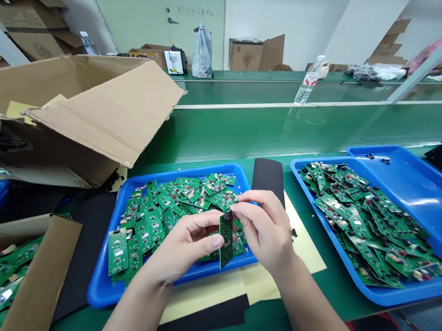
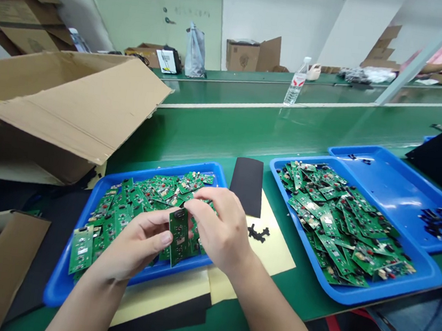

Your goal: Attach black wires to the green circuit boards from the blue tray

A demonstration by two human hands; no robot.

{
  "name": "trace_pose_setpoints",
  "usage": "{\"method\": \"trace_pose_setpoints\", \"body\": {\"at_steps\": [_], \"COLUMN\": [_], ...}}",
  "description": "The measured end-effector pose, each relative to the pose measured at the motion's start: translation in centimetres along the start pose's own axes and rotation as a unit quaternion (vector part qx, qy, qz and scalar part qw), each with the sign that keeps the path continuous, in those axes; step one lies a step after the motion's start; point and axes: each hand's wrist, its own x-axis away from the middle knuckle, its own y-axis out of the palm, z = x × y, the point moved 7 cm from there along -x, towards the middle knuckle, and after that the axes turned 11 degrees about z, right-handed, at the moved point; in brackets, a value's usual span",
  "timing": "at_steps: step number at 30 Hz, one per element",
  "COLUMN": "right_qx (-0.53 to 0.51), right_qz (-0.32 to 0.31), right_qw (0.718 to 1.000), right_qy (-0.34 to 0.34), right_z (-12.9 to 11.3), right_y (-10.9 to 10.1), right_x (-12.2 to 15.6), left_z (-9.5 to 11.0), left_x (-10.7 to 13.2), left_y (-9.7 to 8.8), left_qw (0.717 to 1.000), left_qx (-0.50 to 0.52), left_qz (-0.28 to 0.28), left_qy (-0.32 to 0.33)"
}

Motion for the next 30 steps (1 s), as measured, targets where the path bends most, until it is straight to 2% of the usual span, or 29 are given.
{"method": "trace_pose_setpoints", "body": {"at_steps": [5,9,11,14,17,20,26,30], "right_qx": [-0.01,-0.072,-0.106,-0.141,-0.168,-0.197,-0.247,-0.257], "right_qz": [0.024,0.01,0.02,0.038,-0.006,-0.046,-0.064,-0.072], "right_qw": [1.0,0.997,0.991,0.97,0.948,0.937,0.917,0.915], "right_qy": [-0.002,0.028,0.079,0.194,0.271,0.286,0.308,0.302], "right_z": [0.0,0.2,0.8,2.2,3.0,2.9,2.6,2.2], "right_y": [-0.1,0.0,-0.2,-0.5,0.0,0.6,0.8,0.8], "right_x": [0.3,0.4,0.4,0.5,0.8,0.7,0.7,0.6], "left_z": [0.0,0.4,0.6,1.1,1.4,1.4,1.4,1.5], "left_x": [0.0,0.0,0.0,-0.1,-0.1,-0.2,-0.1,-0.1], "left_y": [-0.1,-0.2,-0.1,-0.1,-0.2,-0.3,-0.4,-0.7], "left_qw": [1.0,0.999,0.997,0.996,0.994,0.993,0.992,0.987], "left_qx": [-0.025,-0.046,-0.06,-0.059,-0.06,-0.073,-0.089,-0.113], "left_qz": [-0.004,0.014,0.023,0.037,0.05,0.05,0.064,0.083], "left_qy": [-0.001,0.019,0.03,0.056,0.073,0.072,0.07,0.082]}}
